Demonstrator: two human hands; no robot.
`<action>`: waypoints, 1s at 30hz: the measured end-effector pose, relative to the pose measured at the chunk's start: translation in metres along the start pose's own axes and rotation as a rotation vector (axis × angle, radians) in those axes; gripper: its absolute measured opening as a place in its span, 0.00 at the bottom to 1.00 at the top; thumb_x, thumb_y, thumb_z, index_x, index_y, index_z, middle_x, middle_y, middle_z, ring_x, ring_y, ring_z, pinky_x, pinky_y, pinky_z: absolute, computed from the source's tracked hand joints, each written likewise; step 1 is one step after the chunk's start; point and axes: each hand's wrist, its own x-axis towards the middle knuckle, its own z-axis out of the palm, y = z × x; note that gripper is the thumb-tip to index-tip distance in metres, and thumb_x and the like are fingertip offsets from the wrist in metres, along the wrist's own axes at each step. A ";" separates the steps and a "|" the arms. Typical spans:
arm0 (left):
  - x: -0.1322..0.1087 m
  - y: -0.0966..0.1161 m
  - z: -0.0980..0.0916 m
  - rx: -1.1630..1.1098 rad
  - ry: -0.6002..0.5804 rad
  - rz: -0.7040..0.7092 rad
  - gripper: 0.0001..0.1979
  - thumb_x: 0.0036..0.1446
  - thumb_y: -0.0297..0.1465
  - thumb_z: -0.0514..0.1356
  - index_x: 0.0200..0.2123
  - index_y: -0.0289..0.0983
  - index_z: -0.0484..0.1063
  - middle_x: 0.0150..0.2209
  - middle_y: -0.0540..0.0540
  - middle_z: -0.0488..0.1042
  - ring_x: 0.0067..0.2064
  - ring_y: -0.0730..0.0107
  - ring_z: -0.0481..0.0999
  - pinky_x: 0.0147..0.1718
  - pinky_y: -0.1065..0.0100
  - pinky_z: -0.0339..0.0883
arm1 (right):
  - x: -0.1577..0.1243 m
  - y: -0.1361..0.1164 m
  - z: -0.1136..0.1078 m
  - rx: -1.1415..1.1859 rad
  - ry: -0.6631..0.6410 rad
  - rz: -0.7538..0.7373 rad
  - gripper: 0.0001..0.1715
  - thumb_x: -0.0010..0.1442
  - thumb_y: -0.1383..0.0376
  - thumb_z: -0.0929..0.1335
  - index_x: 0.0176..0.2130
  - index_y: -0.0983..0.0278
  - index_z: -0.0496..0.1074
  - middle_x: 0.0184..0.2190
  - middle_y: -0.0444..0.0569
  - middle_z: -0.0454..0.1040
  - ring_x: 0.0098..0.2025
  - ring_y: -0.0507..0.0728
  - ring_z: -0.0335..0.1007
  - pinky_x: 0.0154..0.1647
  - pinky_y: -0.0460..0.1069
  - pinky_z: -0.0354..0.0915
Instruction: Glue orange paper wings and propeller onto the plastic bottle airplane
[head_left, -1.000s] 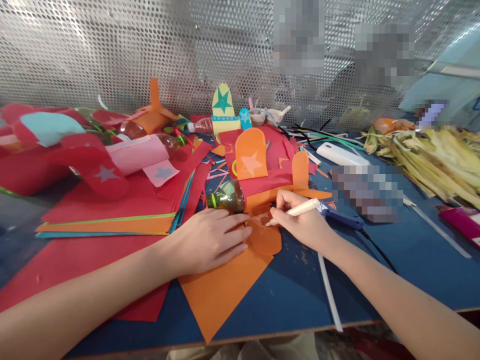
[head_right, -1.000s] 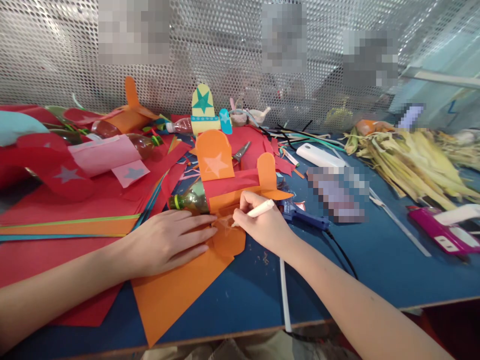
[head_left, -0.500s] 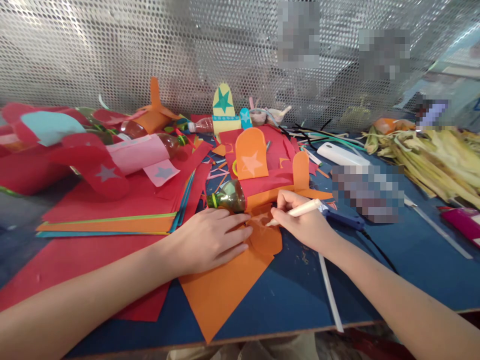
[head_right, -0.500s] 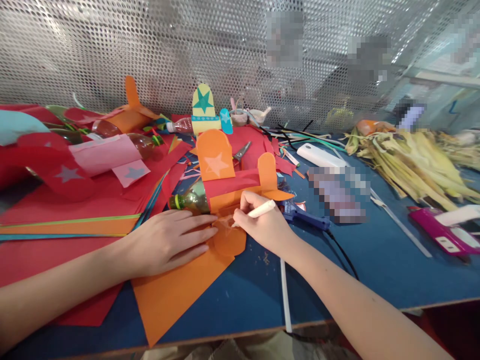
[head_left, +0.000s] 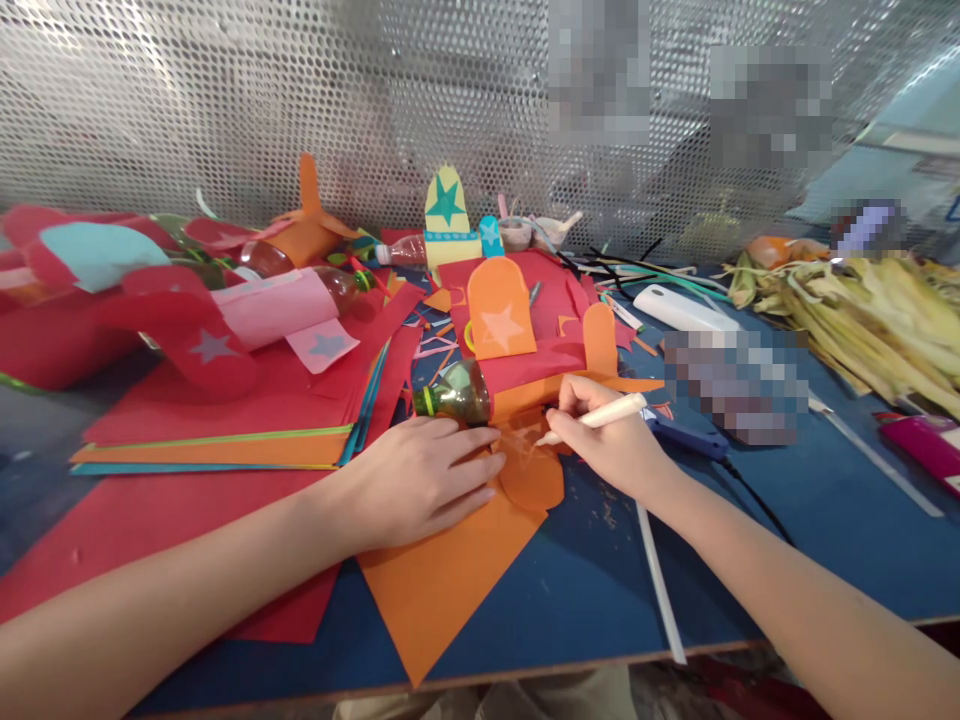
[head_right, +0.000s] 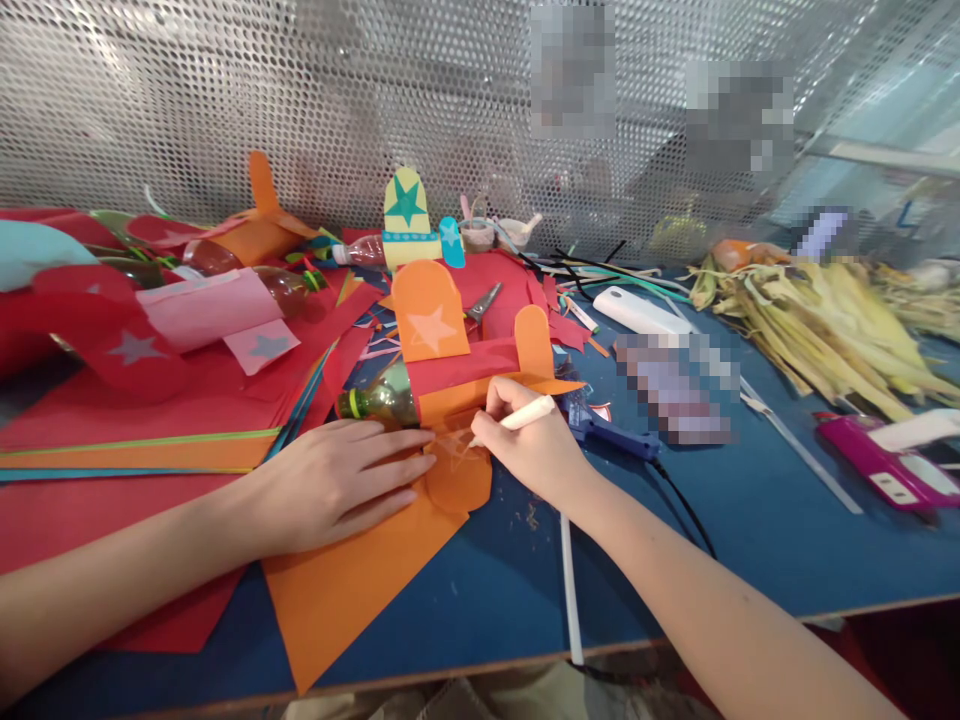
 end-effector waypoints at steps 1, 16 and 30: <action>0.000 0.000 0.000 -0.002 -0.001 -0.002 0.16 0.67 0.33 0.48 0.45 0.36 0.75 0.47 0.40 0.78 0.34 0.64 0.77 0.32 0.62 0.72 | 0.000 0.000 0.000 -0.003 -0.001 -0.002 0.13 0.51 0.64 0.64 0.22 0.60 0.53 0.18 0.37 0.52 0.20 0.48 0.50 0.21 0.45 0.48; 0.000 0.000 0.001 0.006 0.000 -0.003 0.16 0.66 0.34 0.49 0.46 0.36 0.75 0.48 0.41 0.78 0.34 0.64 0.77 0.32 0.62 0.72 | -0.001 0.001 0.000 0.034 -0.002 0.010 0.13 0.53 0.64 0.64 0.23 0.60 0.54 0.18 0.37 0.53 0.20 0.48 0.53 0.22 0.45 0.51; 0.000 0.000 0.000 0.004 0.003 -0.004 0.16 0.67 0.33 0.48 0.45 0.36 0.75 0.47 0.40 0.78 0.34 0.65 0.76 0.32 0.63 0.72 | 0.001 0.002 0.001 0.075 -0.023 -0.012 0.14 0.55 0.63 0.65 0.24 0.60 0.55 0.19 0.36 0.54 0.21 0.48 0.55 0.22 0.44 0.53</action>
